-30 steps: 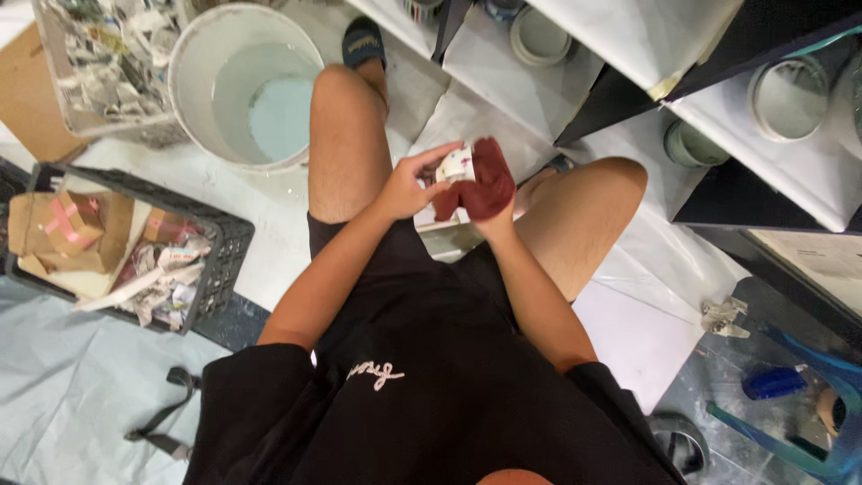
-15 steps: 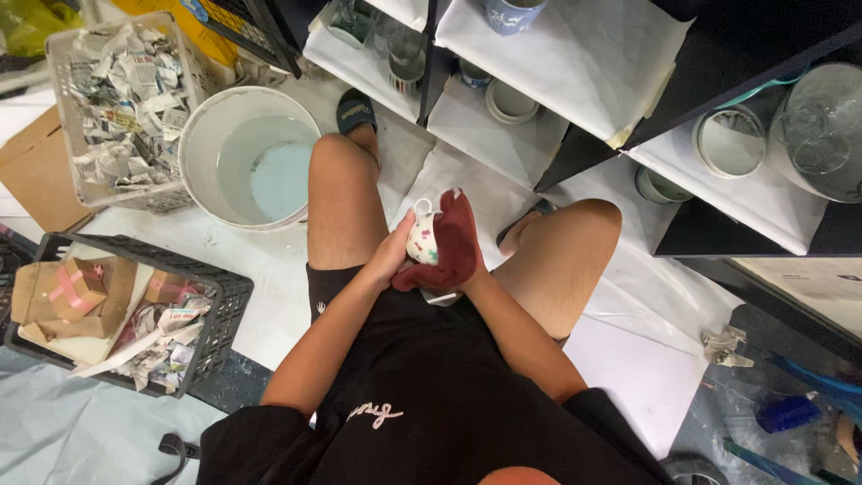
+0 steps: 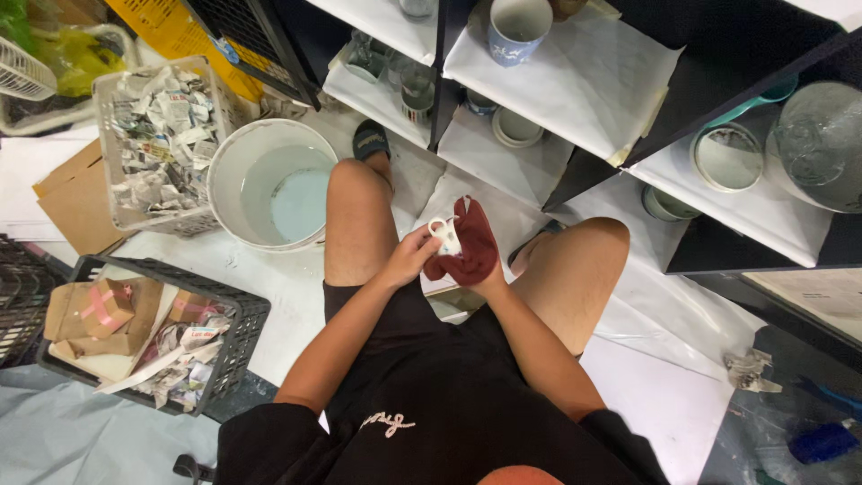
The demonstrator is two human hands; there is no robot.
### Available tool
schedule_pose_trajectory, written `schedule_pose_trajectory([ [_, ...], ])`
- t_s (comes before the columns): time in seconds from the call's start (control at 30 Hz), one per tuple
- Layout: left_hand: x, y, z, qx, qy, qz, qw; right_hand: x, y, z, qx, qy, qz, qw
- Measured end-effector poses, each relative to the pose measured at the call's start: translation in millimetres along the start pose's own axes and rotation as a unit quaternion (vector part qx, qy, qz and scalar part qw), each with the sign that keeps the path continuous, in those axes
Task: The person sits on the floor and wipes a white ceramic mug with a red cloth, then places it on a shelf. They repeat the process with a small white bowl, wiping it thoroughly before placing it on the shelf.
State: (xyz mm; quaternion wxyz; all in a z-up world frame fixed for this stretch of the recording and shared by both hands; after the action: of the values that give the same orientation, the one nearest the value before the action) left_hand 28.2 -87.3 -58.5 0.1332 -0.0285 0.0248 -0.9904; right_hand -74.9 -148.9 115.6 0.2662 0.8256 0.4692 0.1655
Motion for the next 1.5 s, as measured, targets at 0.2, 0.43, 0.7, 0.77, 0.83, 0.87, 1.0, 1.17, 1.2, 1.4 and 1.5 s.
schedule_pose_trajectory([
  [0.2,-3.2,-17.7,68.0,0.073,0.113,0.047,0.990,-4.7,-15.1,26.2,0.044,0.055,0.046,0.996],
  [0.43,7.9,-26.4,118.1,0.120,0.244,0.109,0.956,-16.9,-18.7,11.4,-0.001,-0.001,0.107,0.994],
  [0.7,25.6,-1.1,-45.3,-0.118,-0.242,-0.042,0.962,-14.3,-18.2,-7.8,-0.005,-0.146,0.081,0.986],
  [0.77,21.3,-3.1,-67.1,-0.139,-0.232,-0.027,0.962,-8.3,-18.0,-1.5,-0.038,-0.151,0.055,0.986],
  [0.83,12.9,-3.5,-60.3,-0.108,-0.127,-0.043,0.985,-15.9,-26.3,25.1,0.023,-0.032,0.089,0.995],
  [0.87,11.5,-5.0,-51.0,-0.093,-0.073,-0.052,0.992,-23.1,-36.2,50.4,0.101,0.089,0.135,0.982],
  [1.0,15.3,-12.4,17.4,-0.007,0.089,-0.024,0.996,-34.8,-78.3,119.8,0.346,-0.100,0.019,0.933],
  [1.17,20.0,-20.4,88.3,0.006,0.265,0.029,0.964,-55.2,-110.2,163.8,0.367,0.034,0.085,0.926],
  [1.2,21.0,-20.0,109.1,0.061,0.296,0.043,0.952,-57.6,-111.8,169.6,0.352,0.046,0.092,0.930],
  [1.4,24.7,-20.4,138.3,0.118,0.329,0.068,0.935,-46.9,-122.2,173.1,0.239,-0.032,0.010,0.970],
  [1.5,26.4,-18.4,107.6,0.001,0.169,0.025,0.985,-34.3,-132.3,167.9,0.277,-0.007,-0.005,0.961],
])
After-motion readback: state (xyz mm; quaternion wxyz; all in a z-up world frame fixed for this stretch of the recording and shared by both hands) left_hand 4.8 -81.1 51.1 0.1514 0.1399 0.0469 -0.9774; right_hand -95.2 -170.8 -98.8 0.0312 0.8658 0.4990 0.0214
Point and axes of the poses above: each hand's wrist, its own y-axis towards the middle knuckle, its own x-axis out of the palm, z = x × y, the point moved 10 cm from there along y, towards the middle knuckle, and after that the axes turned 15 degrees about y, right-handed, at the moved point
